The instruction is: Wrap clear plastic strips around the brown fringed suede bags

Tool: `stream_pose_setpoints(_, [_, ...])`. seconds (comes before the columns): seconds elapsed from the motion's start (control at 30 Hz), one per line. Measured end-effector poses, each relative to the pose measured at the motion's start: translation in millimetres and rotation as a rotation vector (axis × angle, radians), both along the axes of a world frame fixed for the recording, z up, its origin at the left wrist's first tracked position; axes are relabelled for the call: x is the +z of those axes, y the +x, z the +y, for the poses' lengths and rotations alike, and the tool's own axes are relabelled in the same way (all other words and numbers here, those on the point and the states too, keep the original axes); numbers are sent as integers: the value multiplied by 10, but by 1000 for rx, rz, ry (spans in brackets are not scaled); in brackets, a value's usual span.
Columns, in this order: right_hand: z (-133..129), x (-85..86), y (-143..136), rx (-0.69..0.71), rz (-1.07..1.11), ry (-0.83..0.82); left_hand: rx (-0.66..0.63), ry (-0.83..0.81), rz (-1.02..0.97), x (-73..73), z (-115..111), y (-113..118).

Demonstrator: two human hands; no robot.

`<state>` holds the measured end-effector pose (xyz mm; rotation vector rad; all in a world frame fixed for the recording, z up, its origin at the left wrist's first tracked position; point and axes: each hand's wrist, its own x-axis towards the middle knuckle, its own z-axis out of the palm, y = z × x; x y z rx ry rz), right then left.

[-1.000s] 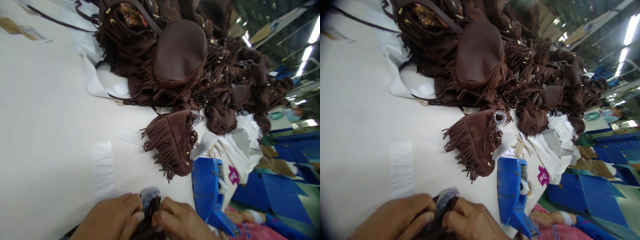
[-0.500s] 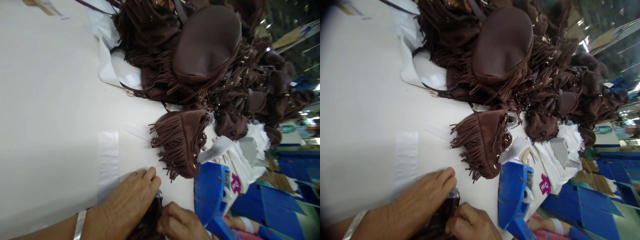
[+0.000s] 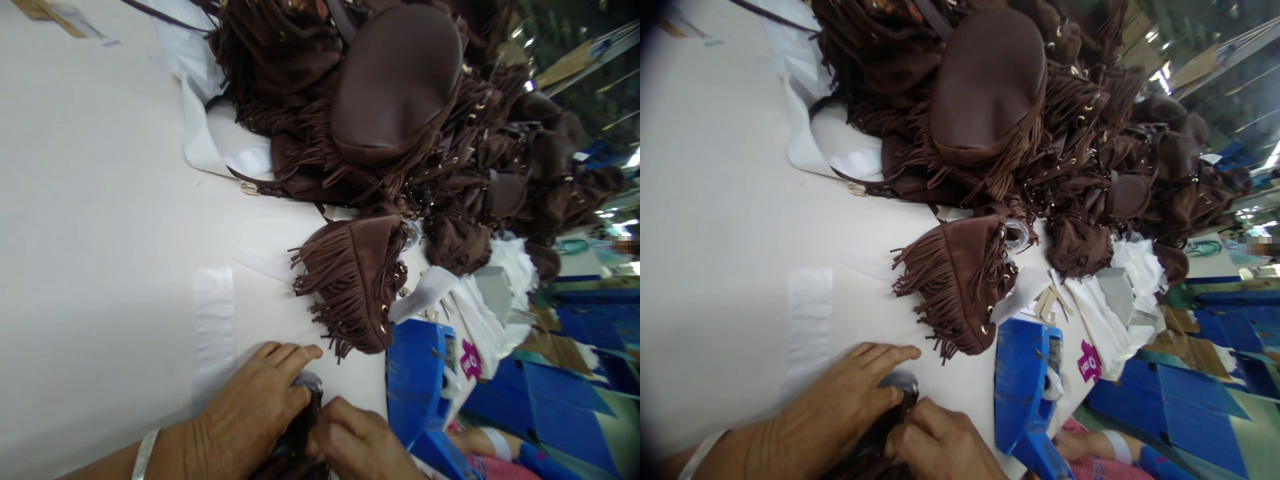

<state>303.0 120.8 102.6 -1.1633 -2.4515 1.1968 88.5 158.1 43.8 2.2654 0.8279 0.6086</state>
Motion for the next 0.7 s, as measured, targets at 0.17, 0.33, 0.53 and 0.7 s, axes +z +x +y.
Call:
stream_pose_setpoints(0.17, [2,-85,-39,-25,58,13,0,19,-4,-53,-5,57])
stream_pose_setpoints(0.33, [62,7,-157,-81,146,-176,-35,75,-3,-149,-46,170])
stream_pose_setpoints(0.53, [87,72,-171,-146,216,-224,-50,60,-32,-213,-85,216])
stream_pose_setpoints(0.7, [67,65,-111,-121,165,-237,-73,28,-68,-162,-39,220])
